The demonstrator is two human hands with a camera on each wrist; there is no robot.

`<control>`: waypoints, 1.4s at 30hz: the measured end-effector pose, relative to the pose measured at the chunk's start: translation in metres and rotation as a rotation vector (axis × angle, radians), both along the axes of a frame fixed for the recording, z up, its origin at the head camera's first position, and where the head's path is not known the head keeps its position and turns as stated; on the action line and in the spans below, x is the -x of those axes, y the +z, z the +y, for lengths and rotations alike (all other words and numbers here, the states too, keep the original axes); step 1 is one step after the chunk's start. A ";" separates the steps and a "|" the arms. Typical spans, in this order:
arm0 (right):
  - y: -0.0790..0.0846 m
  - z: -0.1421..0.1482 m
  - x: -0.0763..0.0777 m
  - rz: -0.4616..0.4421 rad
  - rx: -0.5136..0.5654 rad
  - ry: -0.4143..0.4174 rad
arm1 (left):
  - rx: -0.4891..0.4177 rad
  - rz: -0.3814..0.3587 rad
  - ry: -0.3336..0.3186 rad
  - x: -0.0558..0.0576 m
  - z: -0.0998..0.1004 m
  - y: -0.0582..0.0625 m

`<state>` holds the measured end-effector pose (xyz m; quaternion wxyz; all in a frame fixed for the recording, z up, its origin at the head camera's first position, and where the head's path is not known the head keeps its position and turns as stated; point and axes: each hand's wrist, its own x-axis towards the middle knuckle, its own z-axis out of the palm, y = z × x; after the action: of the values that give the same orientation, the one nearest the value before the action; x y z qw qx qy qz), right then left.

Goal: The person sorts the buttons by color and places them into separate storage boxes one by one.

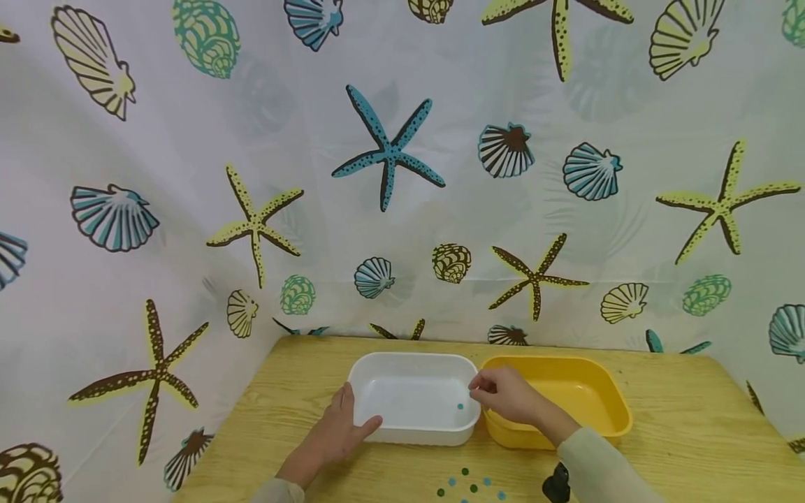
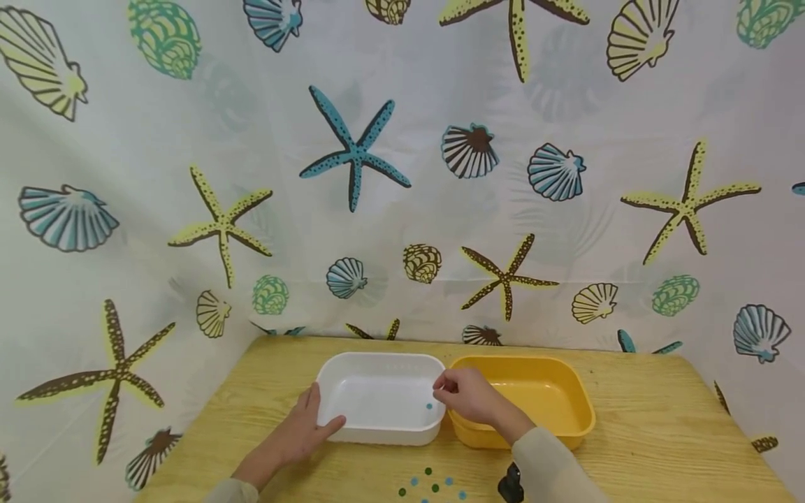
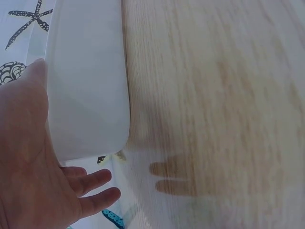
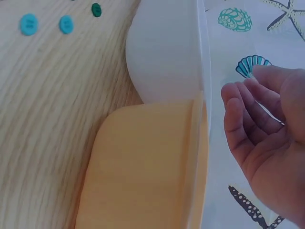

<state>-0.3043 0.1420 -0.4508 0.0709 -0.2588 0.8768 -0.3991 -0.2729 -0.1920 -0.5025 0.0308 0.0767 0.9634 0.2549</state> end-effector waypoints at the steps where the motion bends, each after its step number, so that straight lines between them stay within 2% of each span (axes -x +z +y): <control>1: 0.001 0.002 -0.003 0.004 0.003 0.014 | 0.002 0.001 0.000 0.000 -0.001 0.000; 11: 0.002 0.019 -0.029 -0.015 -0.009 0.095 | 0.026 -0.001 0.008 0.002 -0.009 -0.004; 14: -0.003 0.023 -0.036 -0.018 -0.011 0.123 | 0.029 -0.008 0.007 0.001 -0.010 -0.004; 20: -0.015 0.030 -0.052 -0.123 0.021 0.190 | -0.001 -0.020 0.005 -0.001 -0.008 -0.005; 25: -0.028 0.036 -0.063 -0.147 -0.035 0.261 | 0.006 -0.030 0.020 -0.001 -0.006 -0.008; 28: -0.034 0.040 -0.067 -0.169 -0.063 0.278 | 0.011 -0.029 0.027 0.000 -0.005 -0.009; 33: -0.046 0.047 -0.068 -0.295 -0.038 0.265 | 0.008 -0.024 0.020 0.002 -0.005 -0.009; 39: -0.053 0.051 -0.067 -0.344 0.000 0.300 | 0.010 -0.018 0.009 0.005 -0.004 -0.006; 42: -0.053 0.052 -0.068 -0.362 0.006 0.291 | 0.004 -0.014 0.005 0.005 -0.003 -0.006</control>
<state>-0.2360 0.1937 -0.5041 0.2830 -0.3069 0.8020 -0.4272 -0.2780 -0.1947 -0.5088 0.0369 0.0723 0.9639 0.2537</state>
